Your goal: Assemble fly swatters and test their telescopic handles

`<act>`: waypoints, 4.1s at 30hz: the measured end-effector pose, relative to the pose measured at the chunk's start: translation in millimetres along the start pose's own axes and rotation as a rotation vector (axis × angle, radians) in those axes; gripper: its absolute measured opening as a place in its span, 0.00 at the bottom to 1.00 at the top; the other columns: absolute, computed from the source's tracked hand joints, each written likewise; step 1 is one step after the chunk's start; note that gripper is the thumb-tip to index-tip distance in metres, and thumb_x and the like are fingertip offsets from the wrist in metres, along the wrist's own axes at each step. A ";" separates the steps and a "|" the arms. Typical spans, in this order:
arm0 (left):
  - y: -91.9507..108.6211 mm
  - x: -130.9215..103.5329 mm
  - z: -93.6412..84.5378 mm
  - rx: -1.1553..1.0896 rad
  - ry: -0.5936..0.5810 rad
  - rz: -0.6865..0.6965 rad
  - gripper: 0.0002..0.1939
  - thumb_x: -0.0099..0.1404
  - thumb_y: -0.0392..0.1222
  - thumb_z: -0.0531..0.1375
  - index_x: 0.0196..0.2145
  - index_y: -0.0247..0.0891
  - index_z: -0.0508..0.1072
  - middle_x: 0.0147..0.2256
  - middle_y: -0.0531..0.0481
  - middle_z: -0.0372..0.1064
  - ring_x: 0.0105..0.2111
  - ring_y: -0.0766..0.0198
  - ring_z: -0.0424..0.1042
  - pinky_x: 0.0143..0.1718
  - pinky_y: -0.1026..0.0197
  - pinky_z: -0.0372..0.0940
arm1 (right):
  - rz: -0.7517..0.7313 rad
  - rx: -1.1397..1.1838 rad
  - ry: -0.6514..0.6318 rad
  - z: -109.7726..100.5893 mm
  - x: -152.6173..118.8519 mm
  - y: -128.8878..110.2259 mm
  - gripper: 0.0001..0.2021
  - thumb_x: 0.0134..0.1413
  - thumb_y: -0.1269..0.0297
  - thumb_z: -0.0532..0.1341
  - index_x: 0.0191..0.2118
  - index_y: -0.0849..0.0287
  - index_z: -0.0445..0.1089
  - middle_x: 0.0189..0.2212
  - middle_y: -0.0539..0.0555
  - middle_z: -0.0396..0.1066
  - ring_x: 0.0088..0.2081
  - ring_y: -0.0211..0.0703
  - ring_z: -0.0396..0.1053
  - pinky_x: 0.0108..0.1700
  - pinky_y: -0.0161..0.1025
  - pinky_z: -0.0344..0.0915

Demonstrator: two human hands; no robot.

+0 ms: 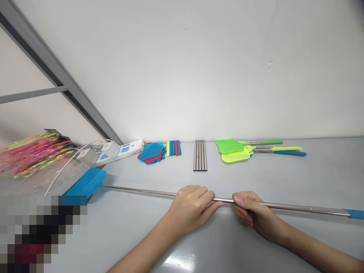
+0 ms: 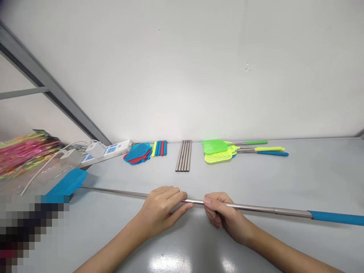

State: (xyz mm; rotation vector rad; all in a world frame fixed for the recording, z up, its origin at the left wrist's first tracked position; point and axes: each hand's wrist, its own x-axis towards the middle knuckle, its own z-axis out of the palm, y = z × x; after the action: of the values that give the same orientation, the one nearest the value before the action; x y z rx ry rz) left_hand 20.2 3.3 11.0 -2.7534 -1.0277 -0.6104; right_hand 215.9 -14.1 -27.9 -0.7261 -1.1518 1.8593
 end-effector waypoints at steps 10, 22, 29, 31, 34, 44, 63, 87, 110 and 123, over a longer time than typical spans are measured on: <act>-41.5 -8.6 -10.3 -0.014 0.021 -0.207 0.16 0.60 0.52 0.52 0.25 0.36 0.66 0.21 0.54 0.62 0.21 0.69 0.60 0.25 0.66 0.52 | -0.097 0.268 0.117 -5.3 2.1 -4.0 0.16 0.47 0.64 0.54 0.14 0.60 0.53 0.10 0.45 0.44 0.14 0.32 0.45 0.18 0.34 0.40; -23.4 -9.6 -3.6 0.043 0.073 -0.060 0.13 0.63 0.46 0.51 0.26 0.37 0.67 0.19 0.54 0.61 0.20 0.70 0.59 0.22 0.66 0.50 | -0.021 0.210 0.035 -5.1 2.2 -2.0 0.17 0.54 0.60 0.51 0.17 0.60 0.55 0.13 0.46 0.47 0.16 0.32 0.46 0.19 0.34 0.43; -11.4 -3.6 1.6 -0.008 -0.032 -0.005 0.13 0.65 0.45 0.48 0.29 0.38 0.66 0.22 0.54 0.62 0.21 0.69 0.59 0.22 0.66 0.50 | 0.000 0.042 0.026 -4.4 -0.2 0.5 0.19 0.56 0.61 0.52 0.16 0.61 0.55 0.11 0.46 0.49 0.16 0.31 0.47 0.20 0.34 0.42; -15.5 -2.9 -1.2 -0.013 -0.067 -0.034 0.14 0.65 0.47 0.47 0.29 0.38 0.66 0.22 0.54 0.63 0.22 0.69 0.60 0.24 0.66 0.51 | -0.001 0.094 0.037 -4.5 0.4 0.0 0.18 0.55 0.61 0.52 0.17 0.61 0.56 0.11 0.46 0.48 0.16 0.31 0.46 0.20 0.34 0.42; -27.4 -3.9 -9.2 -0.033 -0.122 -0.109 0.15 0.64 0.49 0.47 0.29 0.38 0.66 0.24 0.53 0.64 0.25 0.68 0.62 0.26 0.66 0.53 | -0.033 0.201 0.083 -5.8 1.7 -1.6 0.18 0.53 0.62 0.53 0.16 0.61 0.56 0.11 0.45 0.47 0.15 0.31 0.46 0.19 0.34 0.41; -81.8 -20.1 -35.1 -0.043 -0.094 -0.349 0.17 0.58 0.54 0.53 0.27 0.37 0.67 0.22 0.54 0.64 0.23 0.68 0.62 0.25 0.66 0.53 | -0.081 0.343 0.172 -9.9 1.2 -6.2 0.15 0.49 0.64 0.53 0.15 0.59 0.54 0.11 0.46 0.45 0.14 0.32 0.45 0.18 0.35 0.41; -26.3 -11.8 -8.8 -0.136 -0.066 -0.121 0.15 0.64 0.47 0.49 0.25 0.36 0.65 0.20 0.54 0.61 0.21 0.70 0.61 0.22 0.68 0.54 | -0.021 -0.074 0.027 -8.7 -2.2 -0.3 0.20 0.54 0.57 0.54 0.16 0.59 0.52 0.12 0.45 0.47 0.17 0.31 0.44 0.21 0.34 0.41; -44.7 -8.0 -13.6 -0.074 -0.228 -0.341 0.24 0.61 0.57 0.47 0.19 0.36 0.62 0.20 0.53 0.64 0.22 0.67 0.62 0.30 0.61 0.54 | 0.126 -0.128 0.058 -6.8 1.7 -4.6 0.16 0.54 0.56 0.53 0.22 0.62 0.61 0.17 0.51 0.63 0.16 0.35 0.61 0.11 0.27 0.53; -13.7 -15.4 3.4 0.000 0.054 -0.165 0.23 0.59 0.55 0.52 0.15 0.36 0.59 0.14 0.54 0.60 0.15 0.72 0.57 0.18 0.66 0.46 | 0.121 -0.392 -0.158 0.1 -5.5 -14.7 0.26 0.59 0.54 0.40 0.22 0.64 0.65 0.18 0.55 0.65 0.21 0.36 0.59 0.25 0.34 0.55; 9.2 -17.2 15.2 -0.033 0.166 -0.225 0.21 0.59 0.50 0.53 0.15 0.36 0.57 0.13 0.55 0.56 0.15 0.71 0.55 0.19 0.65 0.44 | 0.151 -0.436 -0.196 -0.5 -11.8 -13.8 0.31 0.60 0.52 0.37 0.23 0.65 0.68 0.17 0.55 0.66 0.21 0.37 0.61 0.26 0.34 0.56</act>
State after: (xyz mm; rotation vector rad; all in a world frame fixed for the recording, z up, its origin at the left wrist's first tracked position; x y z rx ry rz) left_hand 19.4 -9.9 -9.9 -2.5801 -1.3075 -0.8781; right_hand 226.9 -20.5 -15.0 -0.9045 -1.7023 1.8517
